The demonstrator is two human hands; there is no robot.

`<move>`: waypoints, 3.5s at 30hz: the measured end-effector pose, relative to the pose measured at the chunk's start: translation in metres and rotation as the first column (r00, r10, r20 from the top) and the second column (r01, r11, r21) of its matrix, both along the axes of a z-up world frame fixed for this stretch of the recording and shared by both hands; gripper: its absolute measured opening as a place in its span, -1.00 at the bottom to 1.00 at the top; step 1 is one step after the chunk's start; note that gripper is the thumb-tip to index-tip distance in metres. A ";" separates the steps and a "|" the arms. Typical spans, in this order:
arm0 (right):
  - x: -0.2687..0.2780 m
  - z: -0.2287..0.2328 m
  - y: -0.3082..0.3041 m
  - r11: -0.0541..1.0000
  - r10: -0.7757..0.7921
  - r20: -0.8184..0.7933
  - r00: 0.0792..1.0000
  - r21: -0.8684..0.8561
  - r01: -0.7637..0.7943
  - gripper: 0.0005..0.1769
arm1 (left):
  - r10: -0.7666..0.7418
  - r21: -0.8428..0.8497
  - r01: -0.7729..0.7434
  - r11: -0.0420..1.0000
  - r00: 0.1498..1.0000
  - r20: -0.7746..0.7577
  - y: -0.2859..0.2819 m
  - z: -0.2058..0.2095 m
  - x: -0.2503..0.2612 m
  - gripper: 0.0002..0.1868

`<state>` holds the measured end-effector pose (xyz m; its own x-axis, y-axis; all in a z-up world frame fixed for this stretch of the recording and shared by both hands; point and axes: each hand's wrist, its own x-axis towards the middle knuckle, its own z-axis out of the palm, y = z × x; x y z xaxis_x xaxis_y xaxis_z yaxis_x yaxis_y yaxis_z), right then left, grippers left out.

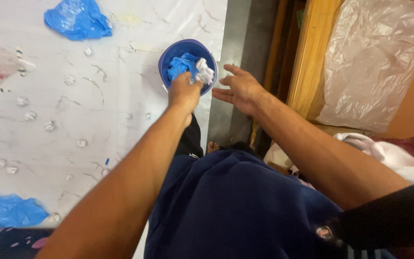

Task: The person picks up scattered pieces of trash, including plastic wrappers and paper, from a tiled floor and places them into a blue bucket. The person moves around the room to collect items from different spots and deposits them into the bucket.

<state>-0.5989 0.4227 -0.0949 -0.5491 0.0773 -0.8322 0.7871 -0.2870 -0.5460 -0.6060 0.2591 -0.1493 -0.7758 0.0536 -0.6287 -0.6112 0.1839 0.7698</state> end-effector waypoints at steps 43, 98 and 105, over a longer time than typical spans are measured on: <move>-0.420 0.080 0.218 0.536 0.844 -0.155 0.513 0.225 -0.814 -0.63 | 0.590 0.155 -0.581 0.799 0.807 -0.018 0.189 0.097 -0.309 -0.67; -1.148 0.075 -0.427 0.092 0.952 -0.304 0.033 0.183 -0.979 -0.61 | 0.979 0.161 -0.966 0.200 0.204 0.008 -0.344 0.117 -0.906 -0.75; -1.208 0.064 -0.497 -0.005 0.968 -0.247 -0.051 0.182 -0.983 -0.63 | 0.992 0.155 -0.981 0.115 0.120 0.026 -0.394 0.107 -0.965 -0.75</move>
<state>-1.8066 -0.0740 -0.0311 -0.1942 -0.7416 -0.6421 0.1466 0.6253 -0.7665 -1.5712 -0.1351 -0.0425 -0.2406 -0.7361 -0.6327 -0.1381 -0.6192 0.7730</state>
